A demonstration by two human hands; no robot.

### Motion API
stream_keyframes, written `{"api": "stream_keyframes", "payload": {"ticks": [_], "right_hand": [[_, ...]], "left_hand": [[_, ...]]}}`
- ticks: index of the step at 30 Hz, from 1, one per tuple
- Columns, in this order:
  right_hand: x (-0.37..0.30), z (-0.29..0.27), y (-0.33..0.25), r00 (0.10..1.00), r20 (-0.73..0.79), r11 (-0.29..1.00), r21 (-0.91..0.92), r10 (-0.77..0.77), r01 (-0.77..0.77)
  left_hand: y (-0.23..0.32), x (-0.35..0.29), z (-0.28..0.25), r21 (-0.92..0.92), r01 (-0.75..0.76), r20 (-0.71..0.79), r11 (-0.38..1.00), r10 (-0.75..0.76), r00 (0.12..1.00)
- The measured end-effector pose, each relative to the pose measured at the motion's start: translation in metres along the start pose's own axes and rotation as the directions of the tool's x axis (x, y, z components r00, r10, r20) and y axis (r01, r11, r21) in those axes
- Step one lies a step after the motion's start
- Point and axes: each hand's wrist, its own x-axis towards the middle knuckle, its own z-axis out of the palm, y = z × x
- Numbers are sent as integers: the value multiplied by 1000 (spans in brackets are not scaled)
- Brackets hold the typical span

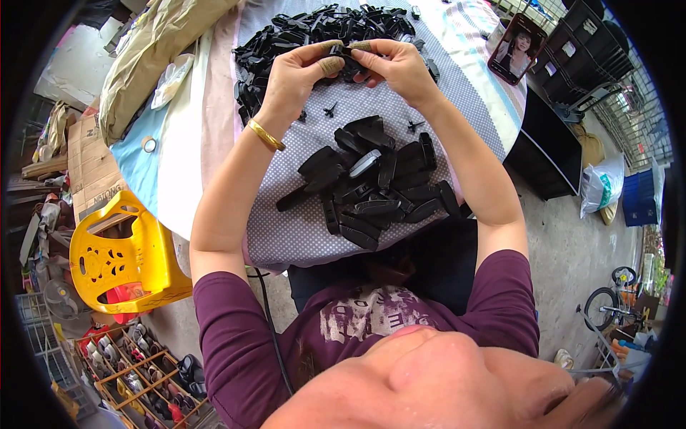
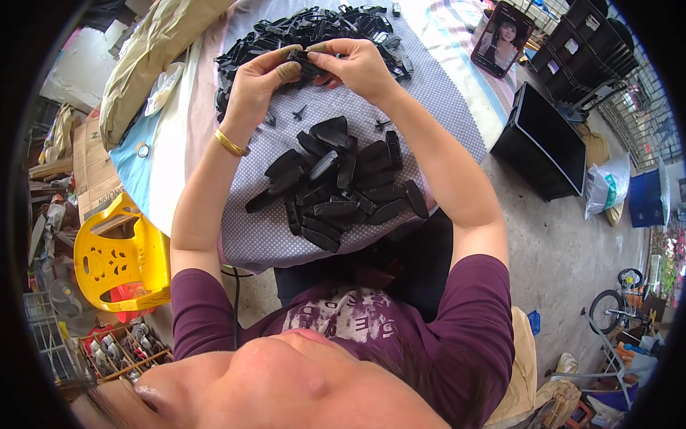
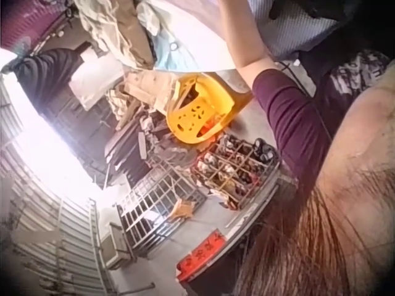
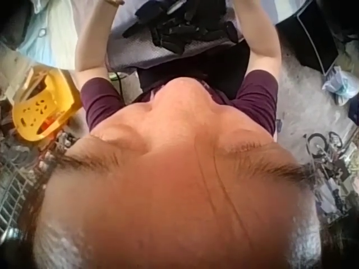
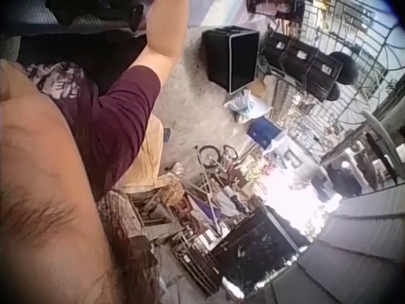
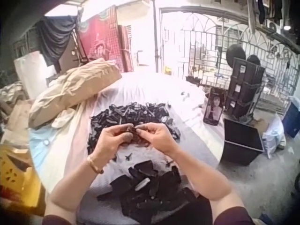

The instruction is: Assembling small black plastic components by hand at a workbench.

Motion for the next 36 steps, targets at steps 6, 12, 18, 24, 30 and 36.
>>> {"api": "stream_keyframes", "payload": {"ticks": [6,12,18,24,30,36], "right_hand": [[-2,10,4,994,-94,993,-104,-56,46],[0,14,14,933,-152,872,-430,-327,235],[-4,8,1,991,115,941,-337,61,-19],[-7,14,-2,988,147,940,-327,-46,92],[14,-56,-2,972,-211,929,-370,-106,21],[12,-23,23,966,-16,303,-951,-259,65]], "left_hand": [[-2,-5,10,-83,-27,-42,996,24,999],[4,-5,8,-208,5,-49,978,-16,999],[9,-5,4,-27,-125,76,992,127,989],[15,-6,-1,-83,-73,98,994,81,992],[38,-14,21,555,-96,308,827,-98,946],[-1,-6,32,697,-265,244,667,128,961]]}}
